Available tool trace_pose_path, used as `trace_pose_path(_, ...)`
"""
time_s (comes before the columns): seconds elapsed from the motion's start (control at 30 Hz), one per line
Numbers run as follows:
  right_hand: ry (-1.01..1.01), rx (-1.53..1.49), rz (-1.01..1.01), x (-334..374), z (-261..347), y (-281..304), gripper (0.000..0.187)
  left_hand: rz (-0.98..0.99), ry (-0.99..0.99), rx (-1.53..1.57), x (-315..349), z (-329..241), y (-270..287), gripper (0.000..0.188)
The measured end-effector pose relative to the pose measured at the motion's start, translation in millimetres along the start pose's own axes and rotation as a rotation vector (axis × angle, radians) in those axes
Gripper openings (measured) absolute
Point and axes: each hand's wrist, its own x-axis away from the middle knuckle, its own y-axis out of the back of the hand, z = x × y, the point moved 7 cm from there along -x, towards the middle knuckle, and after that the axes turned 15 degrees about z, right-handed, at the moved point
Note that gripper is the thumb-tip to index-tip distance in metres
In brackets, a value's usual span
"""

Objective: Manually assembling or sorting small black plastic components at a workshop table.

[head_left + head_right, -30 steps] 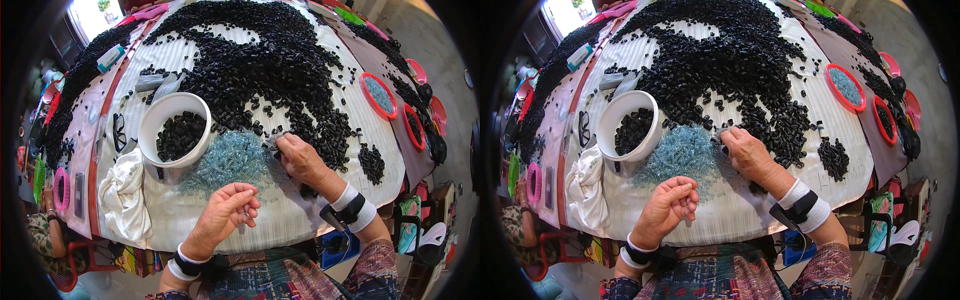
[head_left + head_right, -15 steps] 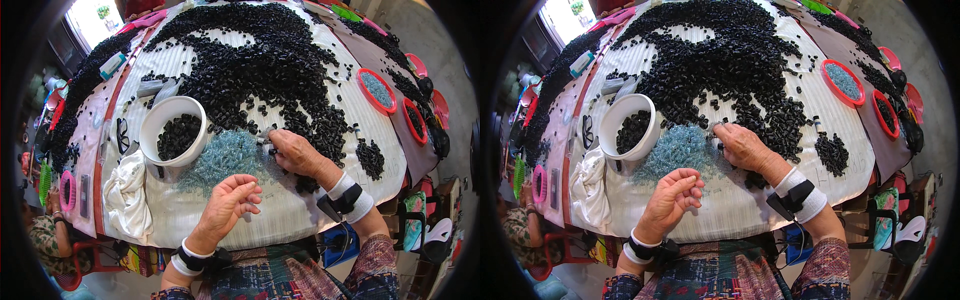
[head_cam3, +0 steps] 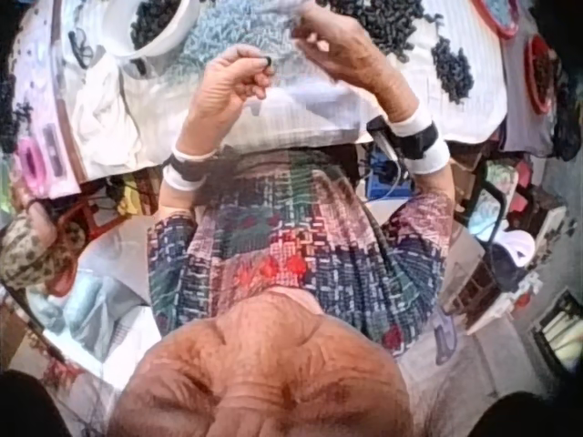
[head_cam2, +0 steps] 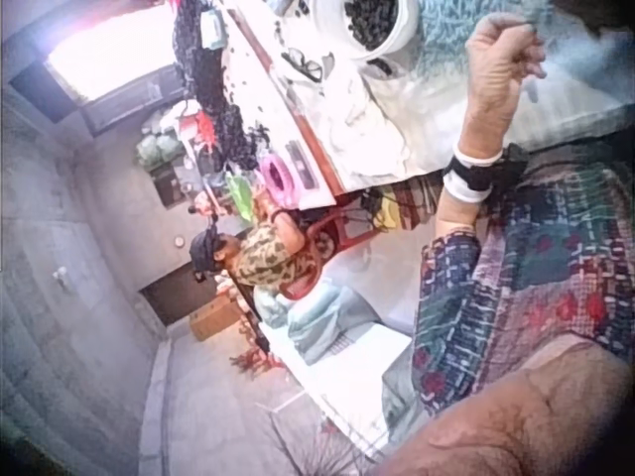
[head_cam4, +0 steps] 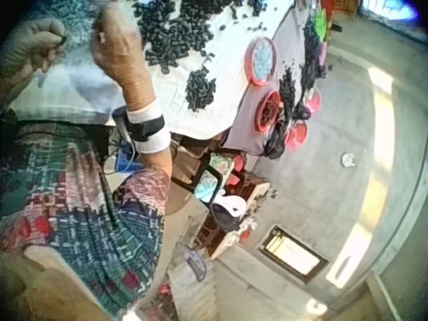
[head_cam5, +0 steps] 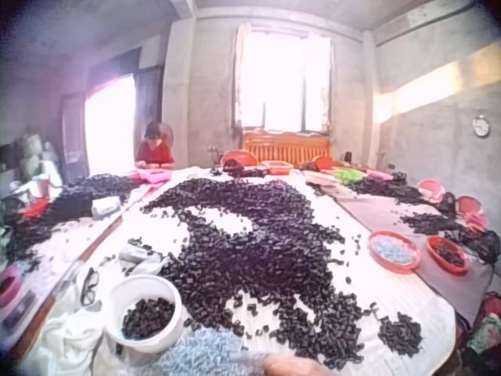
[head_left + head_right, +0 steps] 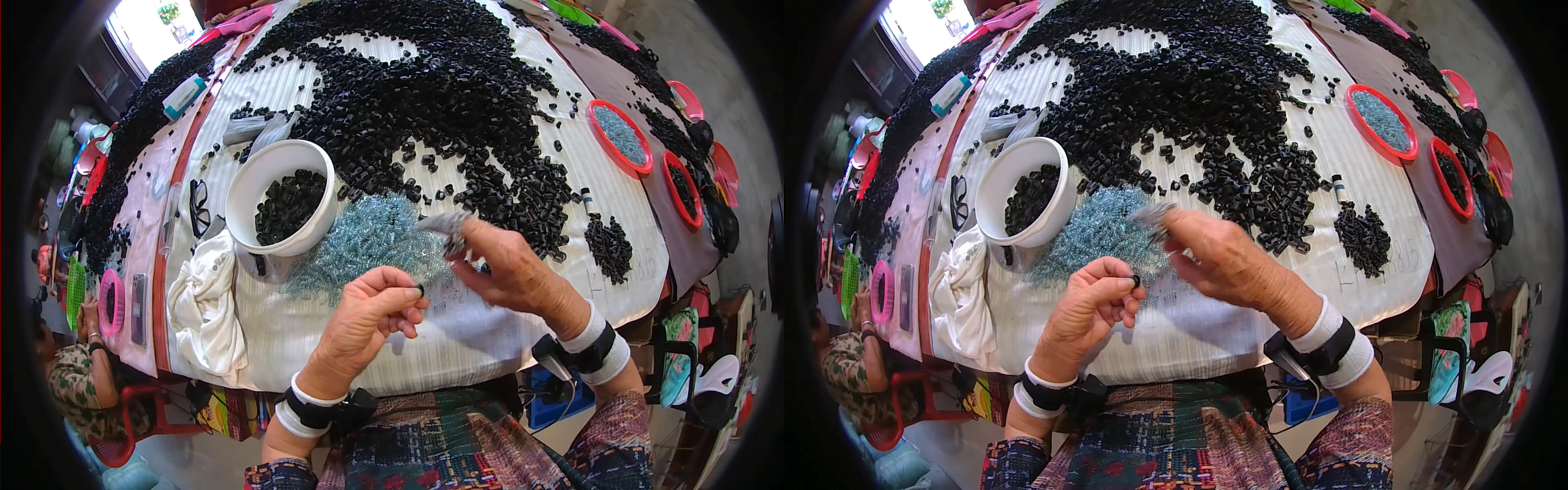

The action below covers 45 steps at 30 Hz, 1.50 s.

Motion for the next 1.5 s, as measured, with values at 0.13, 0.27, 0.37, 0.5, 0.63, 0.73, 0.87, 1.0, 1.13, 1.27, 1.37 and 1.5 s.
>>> trace_pose_path(0.13, 0.013, 0.264, -0.007, 8, -7, -18, 0.023, -0.024, -0.062, 0.023, 10, -4, 5, 0.011)
trace_pose_path(0.27, -0.006, 0.401, 0.102, 8, -8, -47, 0.020, -0.038, -0.081, 0.023, 16, -4, 9, 0.011)
trace_pose_path(0.37, -0.028, 0.505, 0.116, 9, -7, -50, 0.018, -0.031, -0.091, 0.035, 18, -2, 12, 0.016)
trace_pose_path(0.5, -0.001, 0.474, -0.025, 13, -1, -34, 0.016, -0.072, -0.045, 0.013, 22, -1, 13, 0.022)
trace_pose_path(0.63, -0.017, 0.406, 0.020, 18, 1, -41, 0.015, -0.056, -0.066, 0.024, 21, 1, 12, 0.021)
trace_pose_path(0.73, 0.028, 0.418, 0.045, 16, 5, -54, 0.014, 0.014, -0.086, 0.035, 21, 4, 17, 0.021)
trace_pose_path(0.87, 0.021, 0.494, 0.023, 19, 5, -59, 0.017, -0.028, -0.077, 0.005, 24, 4, 17, 0.020)
trace_pose_path(1.0, -0.085, 0.153, -0.116, 23, 11, -27, 0.030, -0.041, -0.084, -0.096, 21, 2, 7, 0.022)
trace_pose_path(1.13, 0.076, 0.197, -0.138, 14, 52, -6, 0.034, -0.013, -0.134, -0.270, 18, -7, -10, 0.022)
trace_pose_path(1.27, 0.104, 0.275, -0.115, 14, 58, -2, 0.031, -0.040, -0.162, -0.430, 18, -14, -20, 0.020)
trace_pose_path(1.37, 0.116, 0.389, 0.005, 14, 64, -9, 0.026, -0.063, -0.221, -0.574, 19, -19, -22, 0.019)
trace_pose_path(1.5, 0.094, 0.400, 0.010, 13, 66, -12, 0.023, -0.102, -0.300, -0.713, 20, -20, -21, 0.018)
